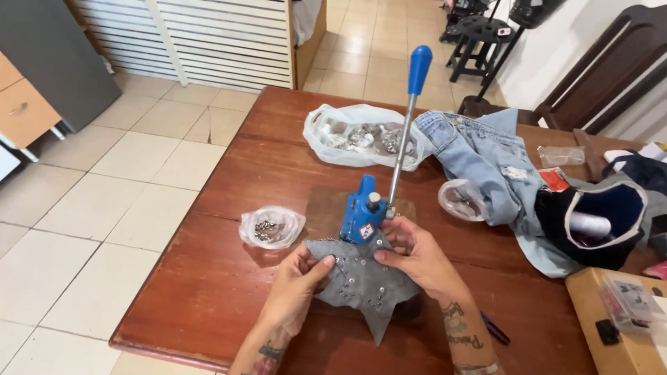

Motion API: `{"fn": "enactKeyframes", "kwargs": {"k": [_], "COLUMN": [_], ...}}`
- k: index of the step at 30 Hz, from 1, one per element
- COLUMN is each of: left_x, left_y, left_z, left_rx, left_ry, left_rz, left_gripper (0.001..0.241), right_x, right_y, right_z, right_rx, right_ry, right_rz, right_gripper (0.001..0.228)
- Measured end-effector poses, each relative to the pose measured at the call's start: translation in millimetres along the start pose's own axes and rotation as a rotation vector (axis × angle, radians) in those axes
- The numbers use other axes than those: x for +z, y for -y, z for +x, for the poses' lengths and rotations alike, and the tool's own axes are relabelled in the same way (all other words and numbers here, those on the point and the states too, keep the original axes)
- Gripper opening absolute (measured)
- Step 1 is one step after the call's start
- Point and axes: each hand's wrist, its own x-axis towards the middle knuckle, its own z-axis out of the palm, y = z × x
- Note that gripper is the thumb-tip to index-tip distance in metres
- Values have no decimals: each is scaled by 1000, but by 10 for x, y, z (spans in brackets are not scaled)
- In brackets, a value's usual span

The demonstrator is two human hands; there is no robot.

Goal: Attaching metal rivets to a star-shaped fabric patch using a manual hand press.

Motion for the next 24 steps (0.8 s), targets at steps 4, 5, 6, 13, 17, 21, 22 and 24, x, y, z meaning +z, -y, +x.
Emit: {"fn": "enactKeyframes", "kwargs": {"k": [4,5,6,13,17,21,22,24], "left_x": [-13,-36,-56,-290,-485,-513,-552,-737], "left_y": [-31,-22,-27,-80,53,-238,-242,-117], "left_z": [-205,-254,-314,-512,-429,-519,-552,-633], "left_rx": [-71,-115,-120,-264,-237,-227,-260,-297], "left_ry": [-21,-75,-75,-91,-205,-175,-188,-216], "left_rz": [-91,-105,-106,147,548,924,959,990], "left_gripper": [35,32,32,57,40,36,33,31], "right_x": [12,11,16,205,-77,-408,-454,-287], "right_y": [-18,-19,45,184,189,440,471,510], "right_z": [-45,-64,-108,-220,-232,-289,-331,-363], "right_rx": [40,53,57,124,262,349,380,412], "right_ry": [41,72,71,331,357,-79,42,179], "right_rz": [47,72,72,-28,-123,-262,-330,-397], "right_gripper": [56,58,58,56,35,13,20,29]}}
